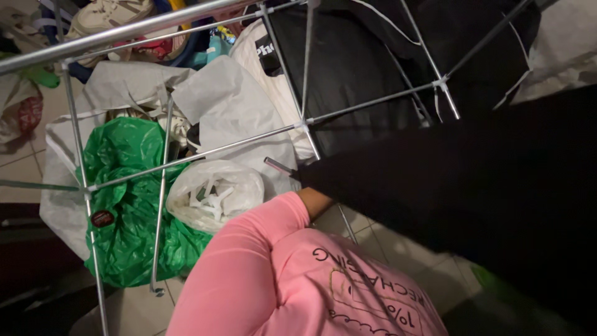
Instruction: The person assembles a metal frame for a wardrobe by connecting rods with plastic joint pieces, then slides black fabric panels onto the rods.
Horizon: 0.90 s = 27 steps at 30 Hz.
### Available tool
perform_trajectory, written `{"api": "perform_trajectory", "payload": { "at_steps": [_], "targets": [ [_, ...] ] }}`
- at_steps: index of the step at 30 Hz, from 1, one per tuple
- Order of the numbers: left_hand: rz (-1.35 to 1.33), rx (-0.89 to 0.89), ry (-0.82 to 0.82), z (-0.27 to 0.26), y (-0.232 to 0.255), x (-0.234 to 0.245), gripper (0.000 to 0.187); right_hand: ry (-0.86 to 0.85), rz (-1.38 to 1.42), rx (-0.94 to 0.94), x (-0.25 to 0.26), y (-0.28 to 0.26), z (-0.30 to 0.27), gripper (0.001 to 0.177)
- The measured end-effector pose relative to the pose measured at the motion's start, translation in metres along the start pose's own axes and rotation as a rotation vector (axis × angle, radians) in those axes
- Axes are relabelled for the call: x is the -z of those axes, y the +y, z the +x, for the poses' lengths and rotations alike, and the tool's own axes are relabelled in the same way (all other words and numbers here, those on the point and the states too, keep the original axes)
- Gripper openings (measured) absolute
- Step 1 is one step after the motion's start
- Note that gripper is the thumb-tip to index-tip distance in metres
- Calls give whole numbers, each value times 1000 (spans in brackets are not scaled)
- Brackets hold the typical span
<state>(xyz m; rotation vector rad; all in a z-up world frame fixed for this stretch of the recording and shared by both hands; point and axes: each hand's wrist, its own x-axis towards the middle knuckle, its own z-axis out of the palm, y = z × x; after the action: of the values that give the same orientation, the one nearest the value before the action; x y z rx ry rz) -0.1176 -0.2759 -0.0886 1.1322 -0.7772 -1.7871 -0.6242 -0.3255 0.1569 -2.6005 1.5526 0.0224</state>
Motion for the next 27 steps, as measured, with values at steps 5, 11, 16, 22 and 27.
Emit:
{"api": "perform_trajectory", "payload": {
  "at_steps": [5, 11, 16, 22, 27],
  "targets": [
    [-170, -73, 171, -24, -19, 21, 39, -10, 10, 37, -5, -7, 12, 46],
    [-293, -118, 380, -76, -51, 66, 35, -23, 29, 151, -3, -23, 46, 46],
    [-364, -127, 529, -135, -83, 98, 32, -15, 127, 382, 12, -83, 78, 46],
    [-428, -137, 653, -198, -101, 121, 30, -105, 494, 638, 74, -247, 96, 42],
    [-466, -130, 714, -252, -117, 120, 29, 89, -35, 443, 99, -370, 105, 69]
  ]
}}
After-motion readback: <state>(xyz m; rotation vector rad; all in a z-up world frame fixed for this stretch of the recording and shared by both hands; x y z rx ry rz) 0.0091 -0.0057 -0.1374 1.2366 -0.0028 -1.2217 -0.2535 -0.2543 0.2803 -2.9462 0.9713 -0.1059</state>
